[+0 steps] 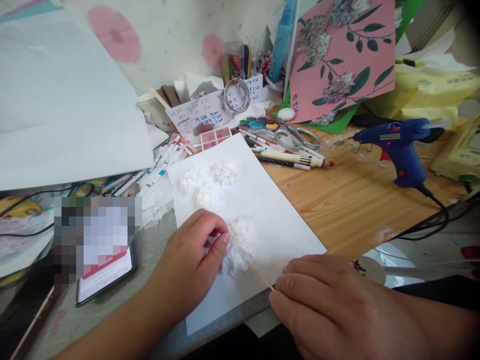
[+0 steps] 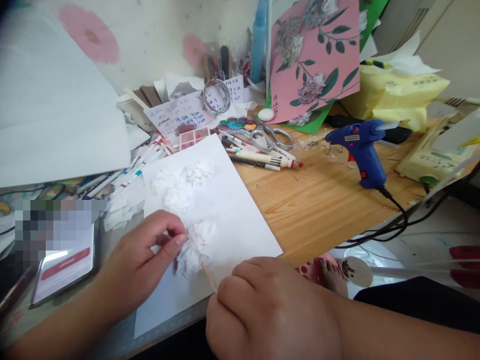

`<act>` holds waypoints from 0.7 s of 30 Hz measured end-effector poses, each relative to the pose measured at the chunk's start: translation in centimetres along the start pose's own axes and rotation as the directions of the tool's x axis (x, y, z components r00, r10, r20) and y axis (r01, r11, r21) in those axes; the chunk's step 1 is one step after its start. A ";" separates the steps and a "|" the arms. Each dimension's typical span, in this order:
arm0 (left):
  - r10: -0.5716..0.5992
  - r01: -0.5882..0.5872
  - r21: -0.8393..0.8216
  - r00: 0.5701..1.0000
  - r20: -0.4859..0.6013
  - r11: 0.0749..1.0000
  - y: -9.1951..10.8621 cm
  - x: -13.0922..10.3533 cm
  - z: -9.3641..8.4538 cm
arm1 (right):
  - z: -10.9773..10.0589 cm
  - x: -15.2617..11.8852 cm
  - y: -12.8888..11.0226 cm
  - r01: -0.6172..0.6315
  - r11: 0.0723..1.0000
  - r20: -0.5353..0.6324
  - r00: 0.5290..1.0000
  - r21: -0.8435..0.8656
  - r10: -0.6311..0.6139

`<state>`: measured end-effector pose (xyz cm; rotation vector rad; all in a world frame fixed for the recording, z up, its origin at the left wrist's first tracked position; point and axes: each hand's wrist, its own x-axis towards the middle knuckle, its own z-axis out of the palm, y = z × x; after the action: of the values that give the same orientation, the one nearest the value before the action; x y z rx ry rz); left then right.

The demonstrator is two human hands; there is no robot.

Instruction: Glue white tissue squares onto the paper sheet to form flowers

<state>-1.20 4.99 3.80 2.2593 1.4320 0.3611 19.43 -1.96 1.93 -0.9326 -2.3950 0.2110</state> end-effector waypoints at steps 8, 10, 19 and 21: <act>-0.026 0.022 0.040 0.994 0.102 0.999 0.2 0.0 0.2 | -0.7 0.3 0.3 0.193 0.981 0.129 0.974 -0.039 -0.186; -0.019 0.014 0.045 0.993 0.117 0.999 0.2 0.0 0.2 | -0.9 0.6 0.3 0.209 0.977 0.151 0.968 -0.040 -0.201; 0.026 -0.030 0.040 0.994 0.110 0.999 0.1 0.0 0.5 | -0.1 0.2 0.1 0.147 0.987 0.070 0.987 -0.063 -0.142; 0.038 -0.041 0.033 0.995 0.096 0.999 0.2 -0.2 0.5 | 0.2 -0.2 0.1 0.117 0.988 -0.020 0.993 -0.101 -0.120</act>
<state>-0.92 4.63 3.42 2.3033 1.3570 0.2392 19.49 -1.99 1.66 -0.8281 -2.4467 0.0345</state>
